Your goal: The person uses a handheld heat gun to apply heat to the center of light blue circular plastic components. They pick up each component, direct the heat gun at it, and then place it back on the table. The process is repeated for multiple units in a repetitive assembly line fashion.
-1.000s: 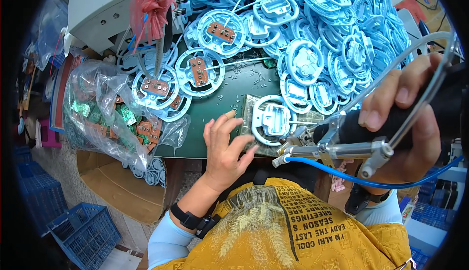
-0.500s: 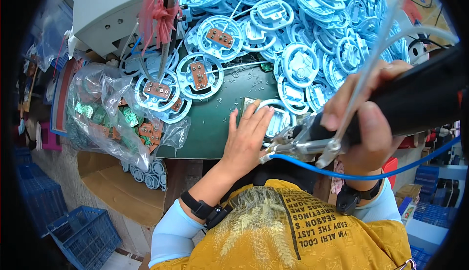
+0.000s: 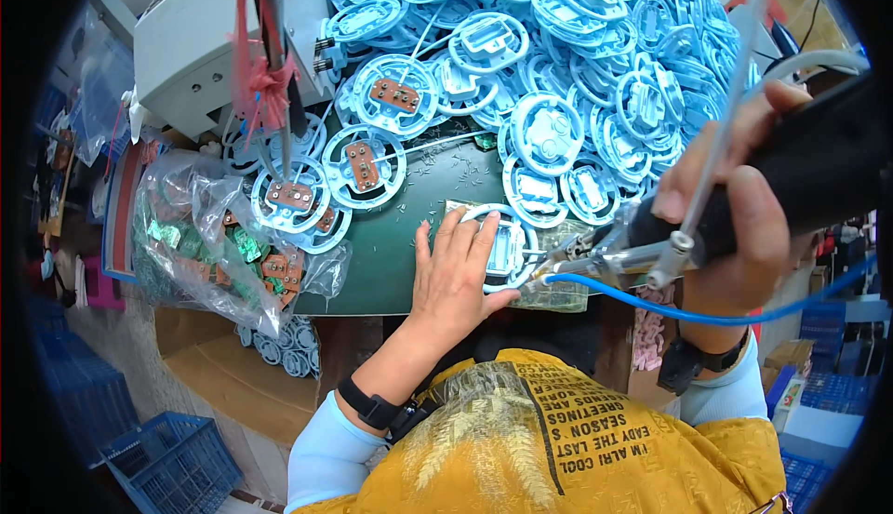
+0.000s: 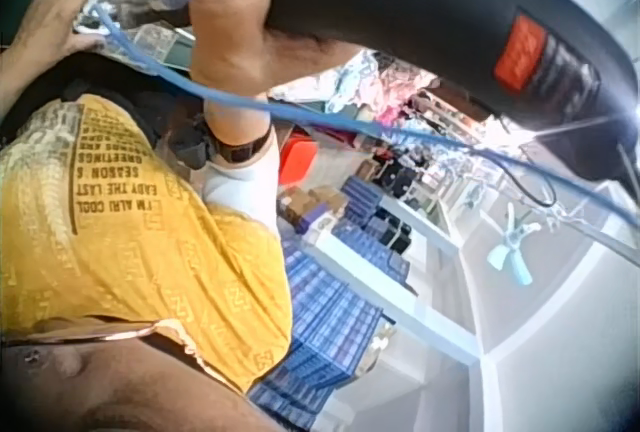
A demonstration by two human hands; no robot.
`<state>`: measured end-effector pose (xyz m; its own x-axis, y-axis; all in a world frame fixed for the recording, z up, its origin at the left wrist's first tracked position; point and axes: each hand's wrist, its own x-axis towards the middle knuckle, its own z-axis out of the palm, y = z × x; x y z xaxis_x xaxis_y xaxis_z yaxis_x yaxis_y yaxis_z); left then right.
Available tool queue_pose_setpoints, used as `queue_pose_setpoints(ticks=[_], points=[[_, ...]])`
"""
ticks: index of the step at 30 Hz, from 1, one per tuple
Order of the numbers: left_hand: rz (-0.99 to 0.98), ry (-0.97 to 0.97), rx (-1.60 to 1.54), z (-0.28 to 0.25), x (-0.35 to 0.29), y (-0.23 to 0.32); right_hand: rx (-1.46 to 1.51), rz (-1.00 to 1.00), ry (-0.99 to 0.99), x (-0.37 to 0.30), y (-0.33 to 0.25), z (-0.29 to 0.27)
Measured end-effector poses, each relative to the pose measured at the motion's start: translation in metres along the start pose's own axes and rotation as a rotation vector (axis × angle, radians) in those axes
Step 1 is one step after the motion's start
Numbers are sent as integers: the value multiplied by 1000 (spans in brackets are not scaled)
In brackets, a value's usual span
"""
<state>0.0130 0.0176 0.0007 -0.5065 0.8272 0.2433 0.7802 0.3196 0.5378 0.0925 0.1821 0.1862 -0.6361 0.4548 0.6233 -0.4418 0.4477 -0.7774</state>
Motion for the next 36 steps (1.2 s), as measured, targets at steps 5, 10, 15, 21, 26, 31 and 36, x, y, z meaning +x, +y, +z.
queue_pose_setpoints(ticks=[5,10,15,21,26,31,36], points=[[17,-59,25,-8,6,3,-74,67,13,-3,6,6],[19,-47,16,-6,7,2,48,37,43,-8,16,11],[10,-56,16,-11,8,5,29,74,35,-6,13,6],[-12,-68,2,-10,8,6,126,186,7,30,-5,-36],[-19,-38,32,-8,8,7,156,64,-5,23,0,-19],[-6,-72,58,-14,10,11,16,15,15,5,7,4],[-17,-50,32,-12,10,10,-54,17,13,2,11,6]])
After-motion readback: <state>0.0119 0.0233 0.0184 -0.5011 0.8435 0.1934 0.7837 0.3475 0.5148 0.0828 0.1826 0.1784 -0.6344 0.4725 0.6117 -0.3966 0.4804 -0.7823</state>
